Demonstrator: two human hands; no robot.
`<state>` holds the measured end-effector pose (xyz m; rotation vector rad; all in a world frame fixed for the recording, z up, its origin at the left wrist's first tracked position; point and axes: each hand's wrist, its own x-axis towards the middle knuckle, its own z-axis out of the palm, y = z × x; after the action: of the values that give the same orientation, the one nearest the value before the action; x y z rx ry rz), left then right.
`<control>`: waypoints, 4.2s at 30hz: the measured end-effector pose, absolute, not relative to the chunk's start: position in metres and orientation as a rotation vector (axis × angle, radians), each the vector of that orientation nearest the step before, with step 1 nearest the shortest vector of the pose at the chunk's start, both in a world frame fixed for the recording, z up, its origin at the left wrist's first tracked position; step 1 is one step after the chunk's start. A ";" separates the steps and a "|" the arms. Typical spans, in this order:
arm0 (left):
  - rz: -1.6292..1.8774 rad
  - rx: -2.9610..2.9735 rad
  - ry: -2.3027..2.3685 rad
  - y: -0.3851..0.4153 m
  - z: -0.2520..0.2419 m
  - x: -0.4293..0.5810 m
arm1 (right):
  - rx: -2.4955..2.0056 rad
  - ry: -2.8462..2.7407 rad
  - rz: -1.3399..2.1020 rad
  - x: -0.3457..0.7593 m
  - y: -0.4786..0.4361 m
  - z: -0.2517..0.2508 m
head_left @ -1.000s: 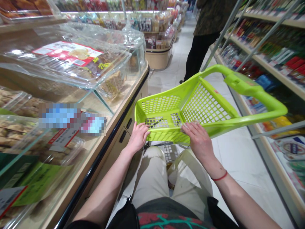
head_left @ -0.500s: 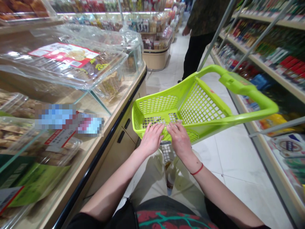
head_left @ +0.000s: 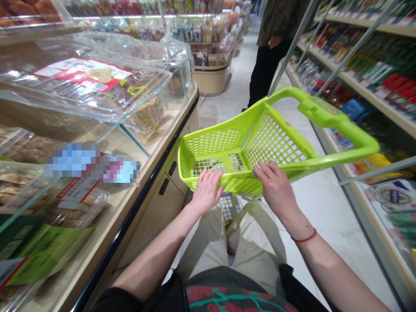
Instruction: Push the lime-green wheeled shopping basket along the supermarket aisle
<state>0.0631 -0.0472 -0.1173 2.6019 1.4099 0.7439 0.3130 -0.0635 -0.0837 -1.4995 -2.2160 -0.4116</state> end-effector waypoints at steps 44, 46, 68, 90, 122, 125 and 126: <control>0.716 2.640 1.387 -0.046 -0.118 0.055 | -1.599 -1.917 -0.514 0.322 -0.062 -0.088; 0.720 2.645 1.388 -0.046 -0.118 0.055 | -1.575 -1.937 -0.479 0.307 -0.061 -0.093; 0.749 2.628 1.348 -0.044 -0.120 0.052 | -1.753 -1.708 -0.929 0.438 -0.062 -0.044; 0.733 2.605 1.307 -0.042 -0.119 0.048 | -1.566 -1.879 -0.631 0.401 -0.067 -0.057; 0.683 2.687 1.318 -0.049 -0.117 0.040 | -1.596 -2.032 -0.451 0.390 -0.074 -0.049; 0.647 2.699 1.399 -0.055 -0.118 0.030 | -1.628 -2.003 -0.501 0.401 -0.074 -0.047; 0.648 2.695 1.432 -0.057 -0.119 0.027 | -1.615 -2.010 -0.502 0.400 -0.073 -0.049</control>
<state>0.0268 -0.0573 -0.1189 2.6953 1.4323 0.6480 0.4001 -0.0733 -0.0486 -1.6150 -2.0098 -0.5015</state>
